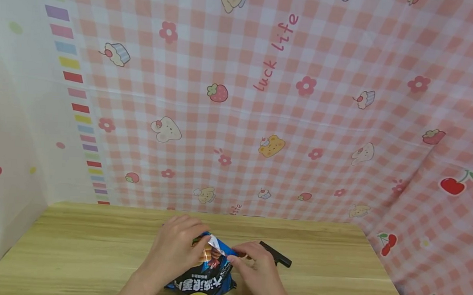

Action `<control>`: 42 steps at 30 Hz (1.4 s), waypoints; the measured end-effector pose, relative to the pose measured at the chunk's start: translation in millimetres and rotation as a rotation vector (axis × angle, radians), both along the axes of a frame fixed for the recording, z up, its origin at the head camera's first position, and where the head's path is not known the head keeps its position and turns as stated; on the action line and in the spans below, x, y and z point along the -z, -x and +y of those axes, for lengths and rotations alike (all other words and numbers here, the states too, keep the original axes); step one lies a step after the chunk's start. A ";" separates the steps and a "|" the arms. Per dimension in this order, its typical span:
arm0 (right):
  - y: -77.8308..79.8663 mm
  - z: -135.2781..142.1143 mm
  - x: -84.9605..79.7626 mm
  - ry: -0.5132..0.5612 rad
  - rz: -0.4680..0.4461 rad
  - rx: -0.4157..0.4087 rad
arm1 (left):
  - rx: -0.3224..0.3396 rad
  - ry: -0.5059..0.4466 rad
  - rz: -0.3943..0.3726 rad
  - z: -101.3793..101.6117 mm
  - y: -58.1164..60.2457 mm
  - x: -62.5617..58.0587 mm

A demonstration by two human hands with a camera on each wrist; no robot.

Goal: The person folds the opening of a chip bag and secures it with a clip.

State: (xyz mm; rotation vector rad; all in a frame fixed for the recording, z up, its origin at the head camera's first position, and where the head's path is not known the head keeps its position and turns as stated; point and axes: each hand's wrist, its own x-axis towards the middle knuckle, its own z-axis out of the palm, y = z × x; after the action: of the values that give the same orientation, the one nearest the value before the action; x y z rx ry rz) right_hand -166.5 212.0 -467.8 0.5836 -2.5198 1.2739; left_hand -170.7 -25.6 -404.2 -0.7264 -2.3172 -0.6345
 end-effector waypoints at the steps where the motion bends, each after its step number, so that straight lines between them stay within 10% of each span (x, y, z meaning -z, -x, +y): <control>1: 0.3 -0.5 0.6 0.003 0.010 -0.004 | 0.002 0.000 0.004 -0.1 0.0 0.3; 19: 0.5 -9.0 3.1 0.050 0.089 0.027 | -0.043 0.105 -0.113 -1.3 -0.2 -2.1; 42: 2.1 -13.2 4.2 0.024 0.103 0.068 | -0.031 0.081 -0.031 -6.2 6.8 0.9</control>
State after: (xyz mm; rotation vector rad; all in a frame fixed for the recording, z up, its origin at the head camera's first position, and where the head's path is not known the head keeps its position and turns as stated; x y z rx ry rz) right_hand -168.7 198.8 -472.0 0.5395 -2.4162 1.2165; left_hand -177.5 -31.9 -405.1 -0.7207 -2.3895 -0.5445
